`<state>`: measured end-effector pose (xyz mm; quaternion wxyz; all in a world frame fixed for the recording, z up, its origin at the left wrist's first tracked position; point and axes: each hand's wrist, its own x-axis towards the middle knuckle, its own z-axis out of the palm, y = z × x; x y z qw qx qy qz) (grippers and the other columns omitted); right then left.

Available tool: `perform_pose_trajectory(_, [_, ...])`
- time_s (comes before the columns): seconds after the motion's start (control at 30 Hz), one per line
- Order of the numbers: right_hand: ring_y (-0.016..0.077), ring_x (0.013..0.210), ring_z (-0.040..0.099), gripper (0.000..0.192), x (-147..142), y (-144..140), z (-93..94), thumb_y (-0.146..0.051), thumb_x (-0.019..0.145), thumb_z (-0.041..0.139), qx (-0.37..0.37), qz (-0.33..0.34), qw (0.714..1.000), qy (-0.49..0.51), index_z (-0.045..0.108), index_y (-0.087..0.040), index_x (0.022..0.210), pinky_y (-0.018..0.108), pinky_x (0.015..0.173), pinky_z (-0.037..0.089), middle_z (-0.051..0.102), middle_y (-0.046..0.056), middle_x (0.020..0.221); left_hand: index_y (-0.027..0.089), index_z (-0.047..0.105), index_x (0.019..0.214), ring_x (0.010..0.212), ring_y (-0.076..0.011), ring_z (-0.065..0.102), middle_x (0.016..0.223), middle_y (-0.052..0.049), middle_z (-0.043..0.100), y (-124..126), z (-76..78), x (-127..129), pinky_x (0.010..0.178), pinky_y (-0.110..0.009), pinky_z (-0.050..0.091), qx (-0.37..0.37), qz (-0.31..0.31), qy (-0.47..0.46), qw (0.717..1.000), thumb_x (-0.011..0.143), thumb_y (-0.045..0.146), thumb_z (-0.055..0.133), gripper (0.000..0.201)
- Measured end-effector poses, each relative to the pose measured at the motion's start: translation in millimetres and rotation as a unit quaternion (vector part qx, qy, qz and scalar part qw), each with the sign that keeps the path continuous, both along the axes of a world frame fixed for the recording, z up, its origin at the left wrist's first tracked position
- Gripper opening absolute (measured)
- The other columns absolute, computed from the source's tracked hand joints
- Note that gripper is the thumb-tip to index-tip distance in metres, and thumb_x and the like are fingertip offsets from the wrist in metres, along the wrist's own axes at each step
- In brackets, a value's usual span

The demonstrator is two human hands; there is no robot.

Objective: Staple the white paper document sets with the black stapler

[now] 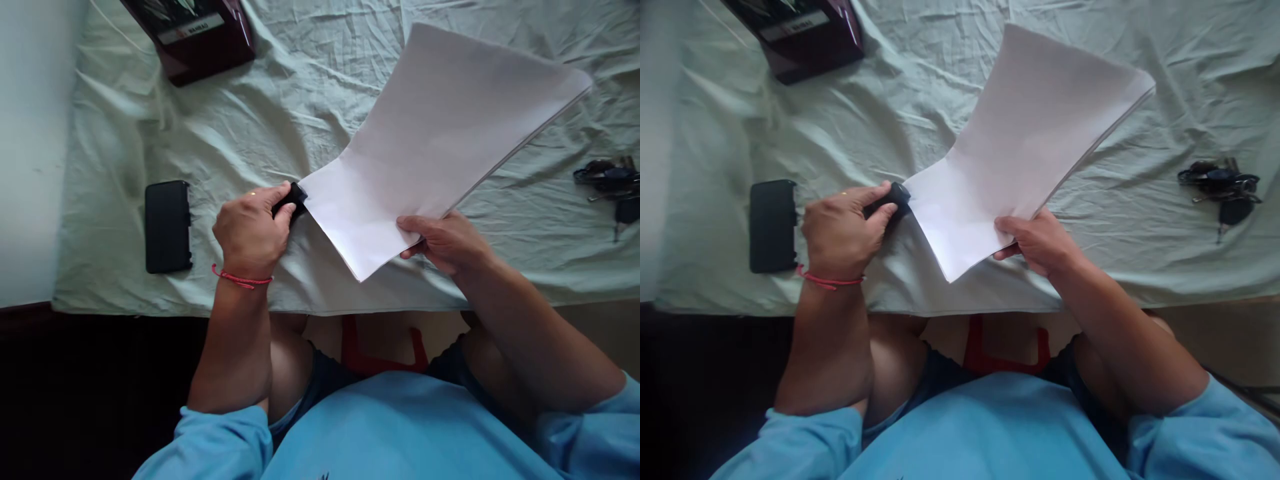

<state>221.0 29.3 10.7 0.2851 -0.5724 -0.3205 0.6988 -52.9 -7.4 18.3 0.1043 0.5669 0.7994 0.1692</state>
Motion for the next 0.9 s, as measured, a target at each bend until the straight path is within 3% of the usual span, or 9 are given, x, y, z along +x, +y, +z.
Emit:
perform_pose_trajectory(0.3, [0.0183,0.093,0.073,0.030,1,1,-11.2,-0.022,0.072,0.083,0.018,-0.037,0.999,0.008,0.074,-0.018,0.101,0.026,0.067,0.062,0.076,0.008,0.116,0.028,0.085,0.124,0.139,-0.0421,0.065,0.137,-0.010,0.079,7,-19.3,-15,0.126,-0.065,0.040,0.099,-0.019,-0.107,0.989,0.090,0.020,0.074,0.036])
perform_pose_trajectory(0.4, [0.0194,0.097,0.074,0.031,4,3,-12.4,-0.023,0.072,0.085,0.025,-0.046,0.999,0.013,0.075,-0.018,0.102,0.028,0.072,0.064,0.076,0.008,0.121,0.027,0.085,0.115,0.154,-0.0431,0.048,0.147,-0.008,0.073,5,-18.0,-17,0.133,-0.068,0.024,0.161,0.006,-0.080,0.984,0.086,0.021,0.082,0.029])
perform_pose_trajectory(0.47, [0.0201,0.098,0.074,0.031,7,5,-12.5,-0.024,0.072,0.086,0.029,-0.056,0.998,0.013,0.074,-0.019,0.101,0.029,0.073,0.064,0.076,0.008,0.121,0.023,0.084,0.111,0.156,-0.0442,0.042,0.154,-0.008,0.065,3,-15.4,-7,0.130,-0.066,0.029,0.207,0.039,-0.042,0.977,0.085,0.024,0.086,0.026])
perform_pose_trajectory(0.57, [0.0204,0.102,0.075,0.030,10,7,-13.7,-0.025,0.072,0.087,0.050,-0.075,0.996,0.024,0.073,-0.019,0.098,0.030,0.081,0.065,0.076,0.007,0.120,0.022,0.077,0.095,0.117,-0.0288,0.067,0.117,-0.010,0.072,-1,-17.2,23,0.093,-0.045,0.057,0.265,0.059,-0.129,0.954,0.098,0.039,0.076,0.017])
perform_pose_trajectory(0.6, [0.0204,0.105,0.075,0.030,11,7,-14.5,-0.025,0.072,0.087,0.061,-0.080,0.994,0.029,0.073,-0.019,0.098,0.031,0.085,0.066,0.076,0.006,0.120,0.022,0.074,0.093,0.098,-0.0218,0.069,0.099,-0.007,0.071,-1,-20.2,34,0.081,-0.037,0.057,0.219,0.040,-0.218,0.950,0.103,0.048,0.071,0.028])
perform_pose_trajectory(0.63, [0.0205,0.107,0.075,0.030,12,8,-15.5,-0.026,0.072,0.088,0.070,-0.083,0.994,0.032,0.073,-0.019,0.097,0.031,0.090,0.065,0.077,0.006,0.120,0.022,0.070,0.092,0.080,-0.0174,0.067,0.086,-0.004,0.068,0,-23.9,44,0.067,-0.032,0.053,0.197,0.046,-0.311,0.928,0.104,0.058,0.067,0.038])
perform_pose_trajectory(0.73, [0.0222,0.112,0.075,0.031,15,8,-18.1,-0.030,0.074,0.088,0.079,-0.076,0.993,0.033,0.075,-0.020,0.099,0.034,0.099,0.065,0.077,0.006,0.120,0.022,0.063,0.096,0.073,-0.0144,0.066,0.084,-0.001,0.066,6,-34.9,66,0.052,-0.024,0.049,0.128,0.106,-0.539,0.826,0.087,0.072,0.082,0.054])
perform_pose_trajectory(0.8, [0.0239,0.116,0.075,0.032,17,7,-18.7,-0.032,0.075,0.089,0.075,-0.070,0.994,0.042,0.075,-0.020,0.102,0.037,0.104,0.065,0.077,0.007,0.122,0.024,0.061,0.095,0.072,-0.0134,0.067,0.084,0.001,0.065,11,-38.4,71,0.053,-0.023,0.052,0.121,0.130,-0.612,0.771,0.079,0.067,0.092,0.056])
perform_pose_trajectory(0.9, [0.0237,0.124,0.073,0.034,19,5,-18.0,-0.032,0.075,0.090,0.077,-0.068,0.993,0.059,0.076,-0.021,0.103,0.037,0.113,0.062,0.076,0.006,0.126,0.023,0.064,0.089,0.074,-0.0159,0.072,0.081,0.000,0.069,17,-37.6,75,0.060,-0.025,0.059,0.112,0.122,-0.660,0.733,0.080,0.053,0.095,0.044])
